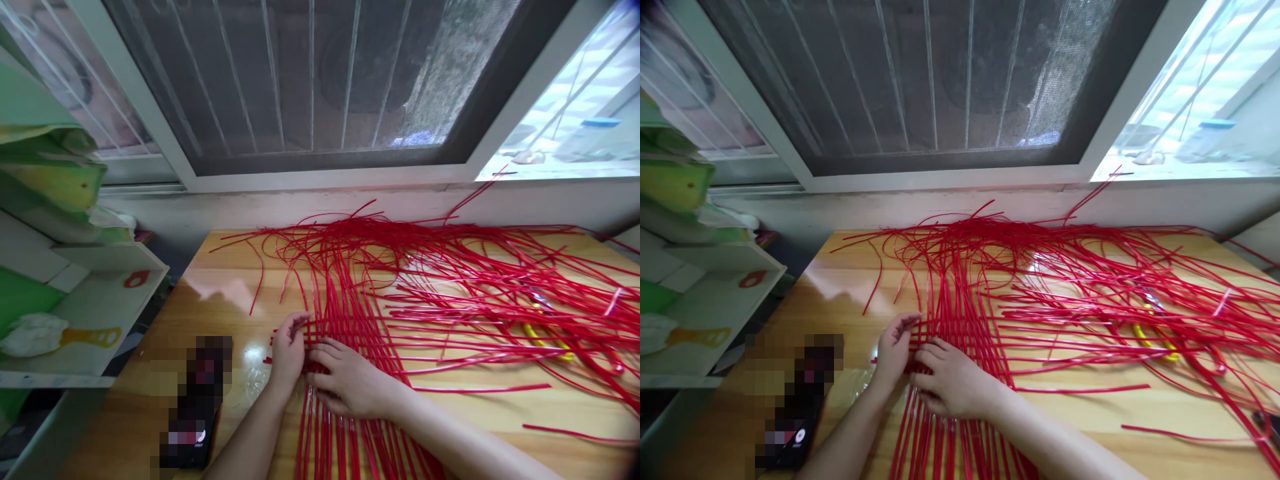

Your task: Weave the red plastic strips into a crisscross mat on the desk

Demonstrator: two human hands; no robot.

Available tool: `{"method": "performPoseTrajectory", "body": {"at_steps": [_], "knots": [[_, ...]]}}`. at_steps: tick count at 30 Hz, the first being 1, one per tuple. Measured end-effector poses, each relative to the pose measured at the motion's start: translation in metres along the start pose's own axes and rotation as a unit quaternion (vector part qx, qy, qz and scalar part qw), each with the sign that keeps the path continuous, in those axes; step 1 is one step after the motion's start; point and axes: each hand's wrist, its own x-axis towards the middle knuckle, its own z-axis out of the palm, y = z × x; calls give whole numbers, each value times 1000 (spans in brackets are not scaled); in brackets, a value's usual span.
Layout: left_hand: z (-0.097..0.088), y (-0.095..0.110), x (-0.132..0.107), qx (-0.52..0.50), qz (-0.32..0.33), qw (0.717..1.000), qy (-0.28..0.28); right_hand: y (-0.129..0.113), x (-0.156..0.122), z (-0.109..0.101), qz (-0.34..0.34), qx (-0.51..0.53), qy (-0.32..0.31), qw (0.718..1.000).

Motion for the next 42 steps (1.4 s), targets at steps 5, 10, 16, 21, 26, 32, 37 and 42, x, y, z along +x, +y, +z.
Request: {"method": "performPoseTrajectory", "body": {"at_steps": [5, 10, 16, 21, 26, 32, 37, 42], "knots": [[0, 2, 0, 5, 14, 1000, -4, 1, -4, 1, 2, 2, 1, 1000], [0, 6, -5, 112, 48, 992, -12, -2, -6, -1, 10, 3, -1, 1000], [4, 18, -12, 271, 178, 943, -70, -3, -22, -5, 55, 13, 38, 998], [13, 27, -15, 374, 234, 891, -105, 30, -56, -11, 230, -22, 179, 956], [23, 24, -19, 457, 199, 859, -117, 58, -70, -8, 308, -72, 221, 923], [23, 20, -17, 461, 171, 860, -135, 59, -61, 5, 313, -97, 207, 922], [24, 22, -17, 462, 165, 861, -130, 57, -59, 7, 304, -105, 214, 922], [25, 22, -18, 460, 158, 865, -125, 56, -60, 11, 305, -124, 221, 918]]}}
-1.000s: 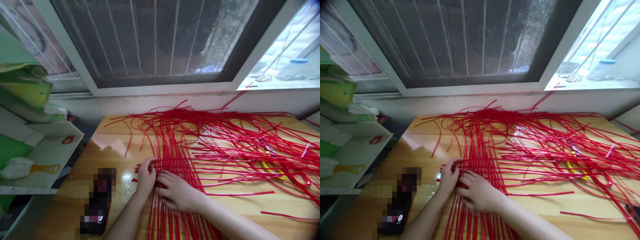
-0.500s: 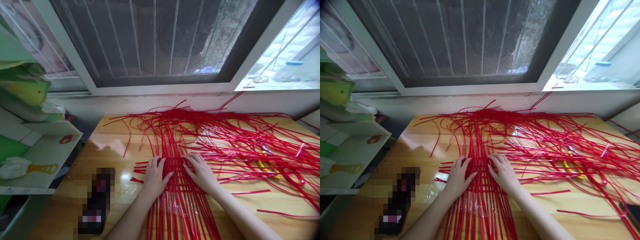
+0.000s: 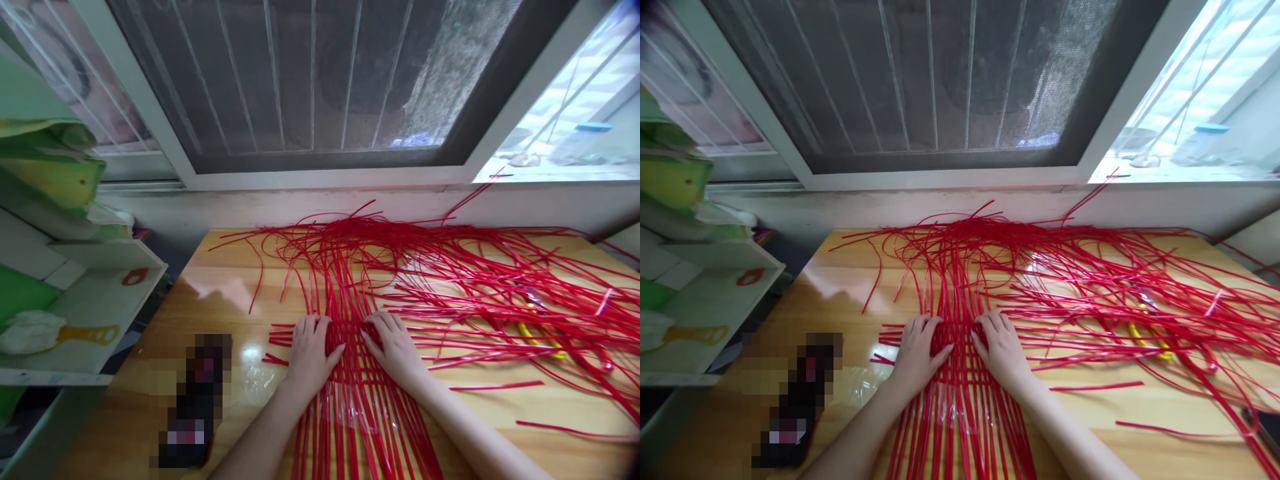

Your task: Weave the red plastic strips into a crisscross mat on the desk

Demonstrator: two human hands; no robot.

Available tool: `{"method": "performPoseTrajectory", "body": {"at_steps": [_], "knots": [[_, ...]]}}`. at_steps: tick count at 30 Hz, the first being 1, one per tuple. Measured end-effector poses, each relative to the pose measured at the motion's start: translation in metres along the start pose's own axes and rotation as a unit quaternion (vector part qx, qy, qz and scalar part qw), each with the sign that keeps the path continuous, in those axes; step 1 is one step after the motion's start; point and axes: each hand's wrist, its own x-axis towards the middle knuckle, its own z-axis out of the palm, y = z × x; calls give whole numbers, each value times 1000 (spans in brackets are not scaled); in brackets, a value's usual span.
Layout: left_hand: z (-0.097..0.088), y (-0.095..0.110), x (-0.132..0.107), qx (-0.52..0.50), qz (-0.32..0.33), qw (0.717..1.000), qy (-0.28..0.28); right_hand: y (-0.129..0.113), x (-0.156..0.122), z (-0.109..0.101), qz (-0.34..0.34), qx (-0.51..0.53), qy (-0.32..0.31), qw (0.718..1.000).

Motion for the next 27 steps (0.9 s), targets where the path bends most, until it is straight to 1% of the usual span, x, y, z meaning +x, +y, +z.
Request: {"method": "performPoseTrajectory", "body": {"at_steps": [10, 16, 21, 24, 27], "knots": [[1, 1, -3, 23, 6, 1000, 5, -2, -2, 1, -4, -10, 6, 1000], [0, 2, -1, 16, 0, 1000, 8, -3, -2, 1, -5, -11, 9, 1000], [-1, 2, 0, 8, -8, 1000, 2, -3, -3, 0, 9, -13, -6, 1000], [-1, 2, 1, 7, -12, 1000, 1, -7, -2, -3, 16, -14, 0, 1000], [-1, 2, 2, 6, -14, 1000, 2, -13, 0, -4, -7, -4, -9, 1000]]}}
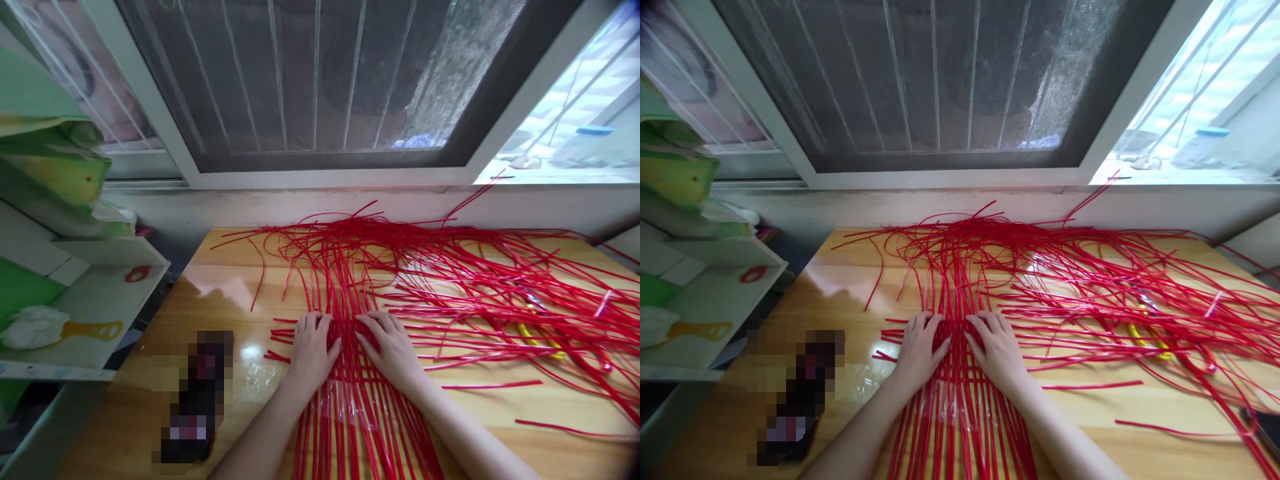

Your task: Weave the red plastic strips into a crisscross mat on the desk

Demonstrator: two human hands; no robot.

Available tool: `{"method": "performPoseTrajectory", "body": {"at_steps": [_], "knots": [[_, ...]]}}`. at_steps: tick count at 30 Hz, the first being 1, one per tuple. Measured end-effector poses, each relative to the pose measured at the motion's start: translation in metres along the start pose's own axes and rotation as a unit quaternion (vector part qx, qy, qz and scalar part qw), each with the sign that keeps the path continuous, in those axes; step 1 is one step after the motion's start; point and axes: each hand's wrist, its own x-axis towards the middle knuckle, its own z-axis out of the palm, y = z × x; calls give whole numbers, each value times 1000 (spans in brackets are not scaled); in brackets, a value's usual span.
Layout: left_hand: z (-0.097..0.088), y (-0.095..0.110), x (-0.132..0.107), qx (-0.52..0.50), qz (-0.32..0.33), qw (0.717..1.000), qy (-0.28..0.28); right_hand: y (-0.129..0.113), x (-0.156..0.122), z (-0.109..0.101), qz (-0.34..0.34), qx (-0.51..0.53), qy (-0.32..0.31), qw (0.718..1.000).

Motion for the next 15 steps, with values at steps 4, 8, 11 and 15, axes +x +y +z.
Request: {"method": "performPoseTrajectory", "body": {"at_steps": [4, 8, 11, 15], "knots": [[1, -1, 0, -1, 0, 1000, 4, -3, 2, 4, -28, 4, -13, 1000], [0, -1, 0, -8, 1, 1000, 5, -1, 2, 7, -28, 4, -6, 1000], [0, 0, 1, -13, 1, 1000, 11, -1, 3, 6, -23, 5, -6, 1000], [0, 1, 0, -17, -3, 1000, 12, -4, 4, 3, -20, 1, -8, 1000]]}}
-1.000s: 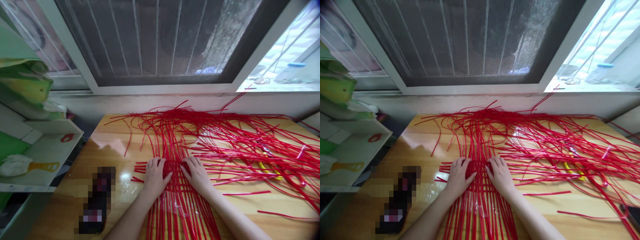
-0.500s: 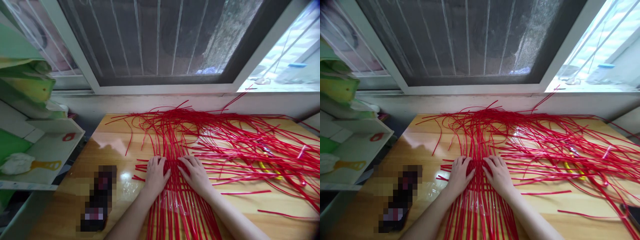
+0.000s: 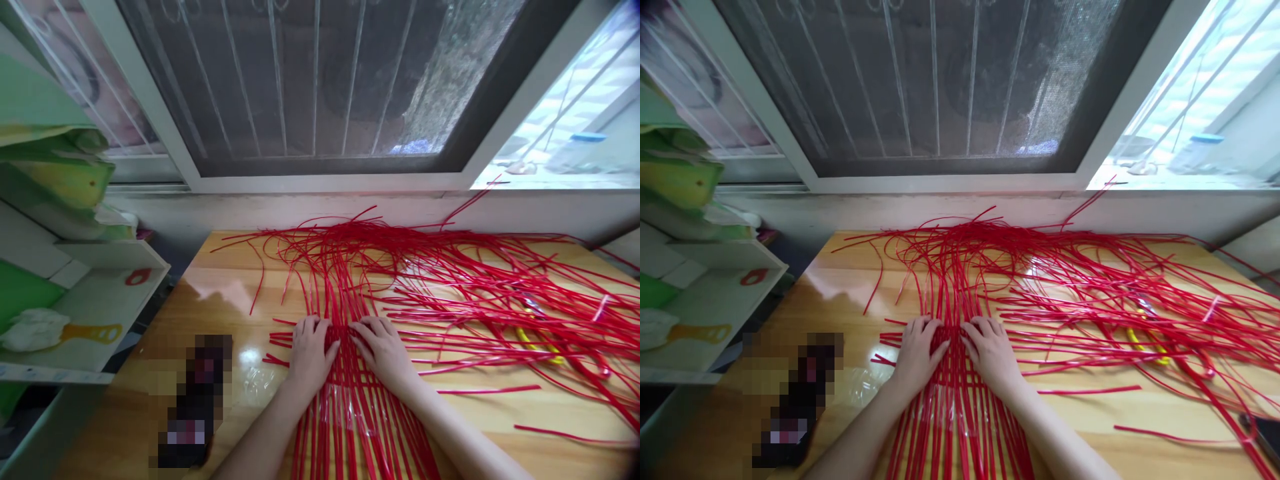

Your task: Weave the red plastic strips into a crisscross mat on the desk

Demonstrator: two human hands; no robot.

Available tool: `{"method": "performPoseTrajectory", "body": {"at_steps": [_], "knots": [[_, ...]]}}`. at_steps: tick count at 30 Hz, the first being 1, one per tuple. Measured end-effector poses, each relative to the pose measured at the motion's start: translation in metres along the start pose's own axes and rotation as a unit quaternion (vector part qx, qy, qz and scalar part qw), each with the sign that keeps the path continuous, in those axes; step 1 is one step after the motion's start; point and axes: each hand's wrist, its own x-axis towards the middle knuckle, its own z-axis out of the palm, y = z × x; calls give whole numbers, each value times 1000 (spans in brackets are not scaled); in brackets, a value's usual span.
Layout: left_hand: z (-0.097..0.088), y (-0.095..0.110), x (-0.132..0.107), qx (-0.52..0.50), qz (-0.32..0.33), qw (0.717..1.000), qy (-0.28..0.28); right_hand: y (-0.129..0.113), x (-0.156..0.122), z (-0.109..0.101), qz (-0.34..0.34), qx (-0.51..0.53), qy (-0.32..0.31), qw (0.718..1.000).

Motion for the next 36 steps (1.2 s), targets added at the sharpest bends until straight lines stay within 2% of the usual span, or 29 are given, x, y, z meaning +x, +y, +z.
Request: {"method": "performPoseTrajectory", "body": {"at_steps": [16, 19, 22, 25, 29, 36], "knots": [[-2, 4, -4, 28, 0, 999, 23, -1, -2, 4, -1, -18, 7, 1000], [-5, 12, -5, 40, 44, 998, 35, 0, -3, 4, -4, -19, 5, 1000], [-5, 17, -3, 19, 128, 992, -4, 1, -3, 5, -11, -18, 8, 1000], [-1, 14, -1, -7, 178, 983, -53, 2, -4, 6, -13, -14, 8, 1000], [2, 7, 0, -11, 185, 979, -84, 2, -4, 6, -2, -12, 10, 1000], [4, 9, -1, 9, 176, 980, -95, 1, -5, 6, 7, 10, 17, 1000]]}}
